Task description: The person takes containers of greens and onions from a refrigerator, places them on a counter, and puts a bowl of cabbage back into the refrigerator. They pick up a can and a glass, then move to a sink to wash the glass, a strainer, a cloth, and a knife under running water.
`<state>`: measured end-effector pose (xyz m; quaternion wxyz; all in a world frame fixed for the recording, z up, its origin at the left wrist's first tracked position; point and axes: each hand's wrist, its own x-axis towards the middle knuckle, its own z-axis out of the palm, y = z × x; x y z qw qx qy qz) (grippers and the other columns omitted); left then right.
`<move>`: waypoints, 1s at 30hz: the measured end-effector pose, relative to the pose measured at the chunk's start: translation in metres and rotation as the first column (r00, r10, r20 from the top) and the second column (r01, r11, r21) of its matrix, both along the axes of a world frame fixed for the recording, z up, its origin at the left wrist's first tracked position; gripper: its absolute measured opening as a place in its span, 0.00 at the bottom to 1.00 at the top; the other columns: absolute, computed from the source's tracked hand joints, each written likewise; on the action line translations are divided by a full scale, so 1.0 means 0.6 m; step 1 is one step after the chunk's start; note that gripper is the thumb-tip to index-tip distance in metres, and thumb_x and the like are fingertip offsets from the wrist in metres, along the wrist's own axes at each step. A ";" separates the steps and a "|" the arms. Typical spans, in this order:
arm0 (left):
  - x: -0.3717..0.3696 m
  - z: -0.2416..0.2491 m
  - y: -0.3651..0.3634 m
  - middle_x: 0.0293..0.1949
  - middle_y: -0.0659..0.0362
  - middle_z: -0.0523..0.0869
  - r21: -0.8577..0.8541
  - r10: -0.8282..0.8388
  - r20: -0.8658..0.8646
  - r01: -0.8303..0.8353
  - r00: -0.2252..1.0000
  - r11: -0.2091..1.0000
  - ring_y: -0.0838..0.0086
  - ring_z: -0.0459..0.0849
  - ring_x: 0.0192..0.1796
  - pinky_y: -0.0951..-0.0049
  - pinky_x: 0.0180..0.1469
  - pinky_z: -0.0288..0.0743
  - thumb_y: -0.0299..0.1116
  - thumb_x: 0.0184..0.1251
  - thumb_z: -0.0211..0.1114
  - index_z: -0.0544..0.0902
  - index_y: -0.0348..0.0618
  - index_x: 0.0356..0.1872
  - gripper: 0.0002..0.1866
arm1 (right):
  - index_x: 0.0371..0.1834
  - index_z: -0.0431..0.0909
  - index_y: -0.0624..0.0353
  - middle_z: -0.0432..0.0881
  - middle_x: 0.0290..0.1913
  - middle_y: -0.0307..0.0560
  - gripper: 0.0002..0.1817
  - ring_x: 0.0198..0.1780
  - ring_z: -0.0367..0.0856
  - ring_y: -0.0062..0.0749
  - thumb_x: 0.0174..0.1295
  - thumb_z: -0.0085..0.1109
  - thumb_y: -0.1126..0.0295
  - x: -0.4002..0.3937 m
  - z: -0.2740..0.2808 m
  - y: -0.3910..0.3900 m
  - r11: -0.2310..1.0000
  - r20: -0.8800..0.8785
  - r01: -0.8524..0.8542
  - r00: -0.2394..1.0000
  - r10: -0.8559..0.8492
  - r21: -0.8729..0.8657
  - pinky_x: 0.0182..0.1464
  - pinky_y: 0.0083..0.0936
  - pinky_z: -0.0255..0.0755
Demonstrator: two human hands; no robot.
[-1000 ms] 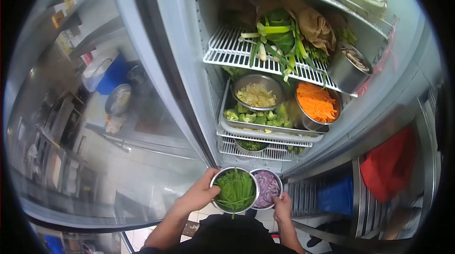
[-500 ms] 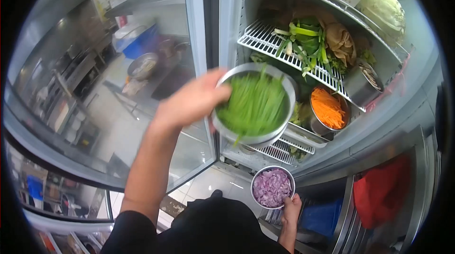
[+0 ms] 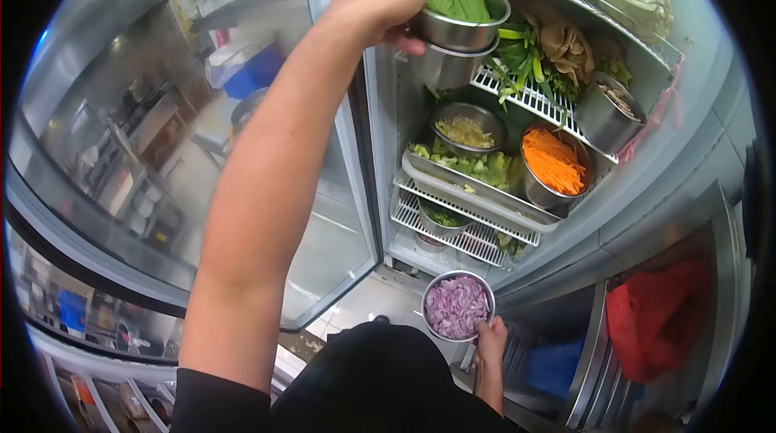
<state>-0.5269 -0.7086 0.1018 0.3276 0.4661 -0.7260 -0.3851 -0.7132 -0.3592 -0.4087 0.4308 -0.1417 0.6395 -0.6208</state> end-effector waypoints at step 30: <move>-0.129 -0.189 -0.180 0.55 0.39 0.84 -0.675 0.474 -0.033 -0.369 0.880 0.639 0.50 0.85 0.56 0.60 0.60 0.79 0.42 0.63 0.70 0.68 0.29 0.69 0.38 | 0.30 0.70 0.54 0.74 0.28 0.33 0.10 0.27 0.69 0.16 0.57 0.54 0.84 -0.009 -0.021 0.062 0.990 0.076 0.136 0.988 -0.133 -0.043 0.30 0.19 0.65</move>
